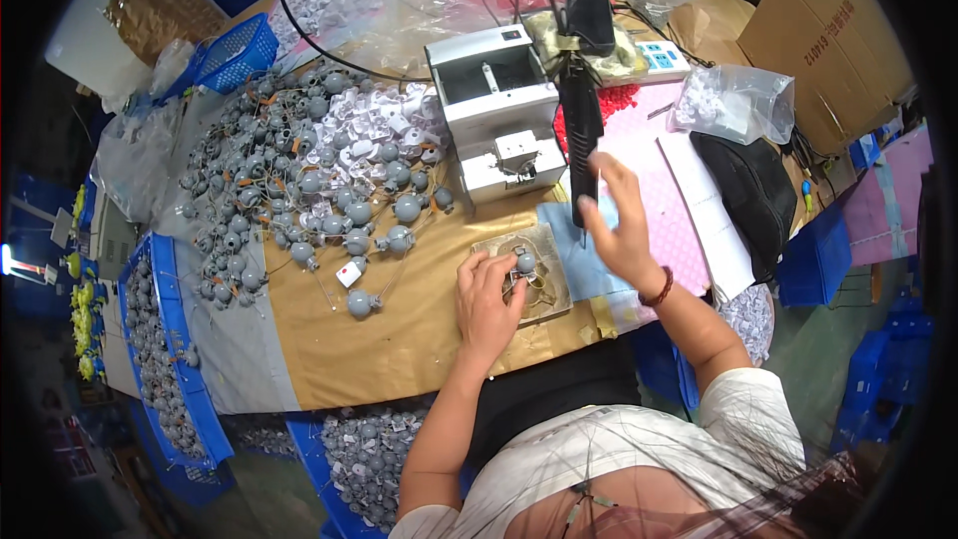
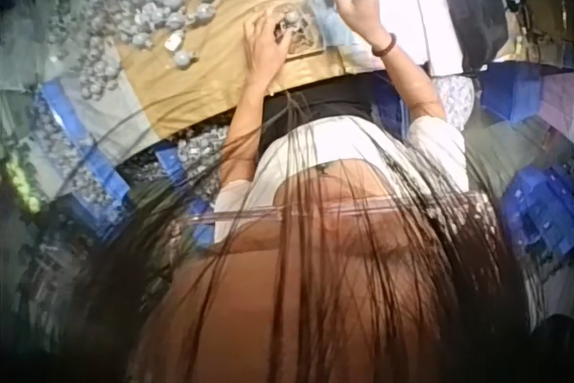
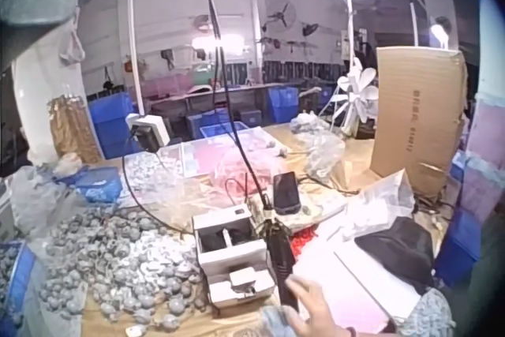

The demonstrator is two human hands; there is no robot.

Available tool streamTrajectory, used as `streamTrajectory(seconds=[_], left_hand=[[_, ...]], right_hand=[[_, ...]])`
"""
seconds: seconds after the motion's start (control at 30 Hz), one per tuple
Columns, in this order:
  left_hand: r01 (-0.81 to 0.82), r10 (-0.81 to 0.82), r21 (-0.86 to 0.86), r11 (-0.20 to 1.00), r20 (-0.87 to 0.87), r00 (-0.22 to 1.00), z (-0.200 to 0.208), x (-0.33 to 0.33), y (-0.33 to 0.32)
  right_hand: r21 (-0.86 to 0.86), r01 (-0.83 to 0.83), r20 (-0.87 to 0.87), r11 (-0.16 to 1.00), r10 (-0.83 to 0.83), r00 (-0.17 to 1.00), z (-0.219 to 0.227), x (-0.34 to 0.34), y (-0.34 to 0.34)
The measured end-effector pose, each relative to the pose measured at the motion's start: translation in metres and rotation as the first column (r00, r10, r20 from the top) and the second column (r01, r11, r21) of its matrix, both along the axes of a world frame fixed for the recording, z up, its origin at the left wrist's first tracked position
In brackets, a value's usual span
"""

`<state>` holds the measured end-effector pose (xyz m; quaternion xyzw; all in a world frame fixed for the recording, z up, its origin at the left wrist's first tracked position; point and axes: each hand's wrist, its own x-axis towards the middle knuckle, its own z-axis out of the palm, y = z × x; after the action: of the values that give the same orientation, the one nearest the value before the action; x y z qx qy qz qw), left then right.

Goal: Assembling small plastic and metal components using an electric screwdriver at a factory workbench.

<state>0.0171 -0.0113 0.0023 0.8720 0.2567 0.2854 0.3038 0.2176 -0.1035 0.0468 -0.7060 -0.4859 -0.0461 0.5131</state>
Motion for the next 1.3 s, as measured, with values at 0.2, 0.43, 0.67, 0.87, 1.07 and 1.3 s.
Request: streamTrajectory(seconds=[0.2,0.43,0.67,0.87,1.07,1.3], left_hand=[[0.012,-0.013,0.039,0.999,0.034,0.999,-0.004,0.000,-0.003],[0.001,-0.003,0.054,0.999,0.029,1.000,-0.003,0.002,-0.003],[0.022,-0.025,0.080,0.997,0.033,0.999,-0.001,0.004,-0.002],[0.040,0.002,-0.225,0.973,0.184,0.983,0.013,-0.050,-0.011],[0.041,-0.358,-0.500,0.865,-0.558,0.749,0.099,-0.215,-0.003],[-0.036,-0.122,-0.240,0.970,-0.610,0.783,0.101,-0.207,0.024]], right_hand=[[-0.141,-0.334,-0.236,0.932,0.296,0.925,-0.030,-0.033,0.007],[0.169,-0.217,-0.830,0.961,0.258,0.495,-0.041,-0.052,0.040],[0.176,-0.175,-0.954,0.969,0.211,0.213,-0.040,-0.046,0.041],[0.162,-0.306,-0.799,0.938,0.307,0.516,-0.026,-0.023,0.017],[-0.205,-0.068,-0.289,0.976,0.006,0.957,-0.064,0.093,-0.011],[-0.375,-0.163,0.085,0.913,0.208,0.974,-0.085,0.105,0.011]])
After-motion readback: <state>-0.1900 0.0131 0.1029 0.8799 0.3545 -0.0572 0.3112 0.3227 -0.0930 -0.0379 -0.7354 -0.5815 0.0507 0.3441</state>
